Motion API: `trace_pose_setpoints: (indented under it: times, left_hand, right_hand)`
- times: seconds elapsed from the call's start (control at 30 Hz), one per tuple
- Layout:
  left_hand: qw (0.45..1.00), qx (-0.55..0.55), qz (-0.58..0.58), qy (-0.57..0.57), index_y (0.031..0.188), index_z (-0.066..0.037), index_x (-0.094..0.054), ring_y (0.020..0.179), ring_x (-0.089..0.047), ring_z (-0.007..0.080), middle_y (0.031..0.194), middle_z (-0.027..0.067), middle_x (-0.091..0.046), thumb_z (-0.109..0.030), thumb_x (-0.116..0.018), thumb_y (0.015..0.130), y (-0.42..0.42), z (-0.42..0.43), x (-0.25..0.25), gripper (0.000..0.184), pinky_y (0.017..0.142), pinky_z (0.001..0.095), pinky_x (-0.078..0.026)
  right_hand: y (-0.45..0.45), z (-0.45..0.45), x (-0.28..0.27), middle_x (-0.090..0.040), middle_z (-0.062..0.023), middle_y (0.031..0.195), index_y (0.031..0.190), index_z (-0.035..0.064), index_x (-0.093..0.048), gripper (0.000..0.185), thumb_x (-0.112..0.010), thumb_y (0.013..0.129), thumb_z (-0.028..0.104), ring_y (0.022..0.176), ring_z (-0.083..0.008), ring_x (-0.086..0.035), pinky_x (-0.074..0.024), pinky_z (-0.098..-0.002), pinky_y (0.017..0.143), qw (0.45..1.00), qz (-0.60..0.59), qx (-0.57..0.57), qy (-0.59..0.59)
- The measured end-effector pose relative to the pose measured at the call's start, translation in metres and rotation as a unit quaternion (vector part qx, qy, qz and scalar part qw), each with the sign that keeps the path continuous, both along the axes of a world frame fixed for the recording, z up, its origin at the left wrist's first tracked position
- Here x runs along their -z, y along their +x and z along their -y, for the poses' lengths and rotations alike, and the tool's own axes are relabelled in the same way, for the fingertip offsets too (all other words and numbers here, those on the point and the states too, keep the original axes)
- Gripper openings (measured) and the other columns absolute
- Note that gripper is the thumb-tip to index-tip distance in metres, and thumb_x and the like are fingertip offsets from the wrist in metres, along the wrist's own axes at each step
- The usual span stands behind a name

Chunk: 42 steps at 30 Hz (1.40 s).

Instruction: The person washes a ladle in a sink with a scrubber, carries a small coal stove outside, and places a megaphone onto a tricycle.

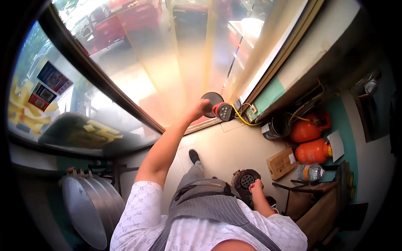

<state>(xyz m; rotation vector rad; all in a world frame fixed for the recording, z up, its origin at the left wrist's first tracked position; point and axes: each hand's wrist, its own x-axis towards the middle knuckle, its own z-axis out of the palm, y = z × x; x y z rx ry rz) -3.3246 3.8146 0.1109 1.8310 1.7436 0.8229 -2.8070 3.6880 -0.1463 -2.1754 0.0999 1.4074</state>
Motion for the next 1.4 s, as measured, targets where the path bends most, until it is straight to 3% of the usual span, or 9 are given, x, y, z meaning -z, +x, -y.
trace_pose_setpoints:
  times: [0.07, 0.17, 0.27, 0.37, 0.8, 1.13, 1.2, 1.23, 1.4]
  left_hand:
    - [0.999, -0.010, 0.041, -0.009, 0.088, -0.004, -0.056, 0.068, -0.061, 0.0206, 0.069, 0.0109, -0.057, 0.004, -0.059, 0.076, -0.038, -0.056, 0.012, 0.015, 0.063, 0.0348, -0.048]
    - [0.969, -0.078, 0.148, 0.184, 0.083, -0.004, -0.058, 0.062, -0.055, 0.0142, 0.064, 0.0050, -0.054, 0.000, -0.063, 0.076, -0.116, -0.177, 0.132, 0.010, 0.058, 0.0331, -0.045]
    - [0.966, -0.254, -0.014, 0.048, 0.090, -0.005, -0.065, 0.062, -0.063, 0.0234, 0.070, 0.0109, -0.064, -0.021, -0.069, 0.076, -0.165, -0.183, 0.044, 0.021, 0.061, 0.0361, -0.050]
    - [0.900, -0.399, 0.177, -0.022, 0.093, -0.005, -0.065, 0.059, -0.066, 0.0226, 0.072, 0.0123, -0.067, -0.033, -0.072, 0.076, -0.233, -0.213, -0.006, 0.034, 0.060, 0.0358, -0.051]
    - [0.785, -0.595, 0.120, 0.126, 0.091, 0.004, -0.062, 0.050, -0.065, 0.0187, 0.073, 0.0108, -0.065, -0.027, -0.074, 0.079, -0.488, -0.223, -0.075, 0.035, 0.046, 0.0267, -0.052]
    - [0.693, -0.679, 0.096, 0.222, 0.088, 0.004, -0.059, 0.047, -0.062, 0.0156, 0.071, 0.0097, -0.064, -0.021, -0.072, 0.082, -0.582, -0.120, -0.136, 0.028, 0.041, 0.0251, -0.049]
    - [0.673, -0.698, 0.092, 0.224, 0.089, 0.005, -0.060, 0.046, -0.061, 0.0145, 0.072, 0.0091, -0.064, -0.021, -0.071, 0.083, -0.595, -0.100, -0.136, 0.029, 0.042, 0.0243, -0.049]
    - [0.665, -0.710, 0.082, 0.217, 0.091, 0.005, -0.060, 0.046, -0.060, 0.0144, 0.073, 0.0092, -0.064, -0.021, -0.071, 0.083, -0.602, -0.091, -0.135, 0.029, 0.043, 0.0242, -0.049]
    - [0.628, -0.756, 0.033, 0.183, 0.098, 0.004, -0.060, 0.046, -0.058, 0.0113, 0.073, 0.0068, -0.063, -0.017, -0.070, 0.085, -0.633, -0.052, -0.118, 0.027, 0.042, 0.0234, -0.047]
  right_hand:
    - [-0.046, -0.046, -0.004, -0.043, -0.0037, 0.054, 0.081, 0.0130, -0.046, 0.007, -0.052, 0.080, 0.017, 0.038, -0.0166, -0.042, -0.0323, -0.0315, 0.034, 1.000, 0.007, 0.004, 0.021]
    - [-0.124, -0.128, 0.000, -0.045, -0.0048, 0.057, 0.081, 0.0120, -0.048, 0.006, -0.053, 0.080, 0.015, 0.040, -0.0178, -0.043, -0.0347, -0.0331, 0.038, 0.998, 0.005, 0.001, 0.065]
    - [-0.185, -0.168, -0.008, -0.046, -0.0049, 0.058, 0.078, 0.0123, -0.047, 0.005, -0.051, 0.081, 0.013, 0.041, -0.0186, -0.045, -0.0351, -0.0337, 0.040, 0.998, 0.006, -0.028, 0.058]
    - [-0.258, -0.226, -0.011, -0.043, -0.0025, 0.054, 0.070, 0.0114, -0.045, 0.012, -0.050, 0.081, 0.013, 0.042, -0.0179, -0.046, -0.0357, -0.0340, 0.040, 0.995, -0.023, -0.077, 0.066]
    - [-0.584, -0.425, -0.019, -0.046, 0.0033, 0.056, 0.066, 0.0164, -0.046, 0.029, -0.063, 0.088, 0.026, 0.051, -0.0151, -0.053, -0.0405, -0.0348, 0.055, 0.957, -0.175, -0.223, 0.057]
    - [-0.758, -0.570, -0.031, -0.045, 0.0027, 0.055, 0.066, 0.0162, -0.044, 0.030, -0.053, 0.089, 0.034, 0.051, -0.0173, -0.053, -0.0400, -0.0415, 0.060, 0.944, -0.228, -0.237, 0.036]
    - [-0.784, -0.591, -0.034, -0.045, 0.0030, 0.055, 0.067, 0.0162, -0.044, 0.026, -0.053, 0.087, 0.030, 0.052, -0.0174, -0.054, -0.0397, -0.0435, 0.062, 0.950, -0.203, -0.235, 0.030]
    - [-0.792, -0.604, -0.039, -0.050, -0.0033, 0.069, 0.091, 0.0074, -0.055, 0.009, -0.059, 0.086, 0.013, 0.055, -0.0120, -0.049, -0.0512, -0.0294, 0.050, 0.957, -0.213, -0.198, 0.019]
    - [-0.847, -0.670, 0.001, -0.052, -0.0036, 0.072, 0.091, 0.0063, -0.056, 0.008, -0.056, 0.084, 0.009, 0.056, -0.0116, -0.050, -0.0511, -0.0301, 0.050, 0.969, -0.153, -0.191, 0.024]
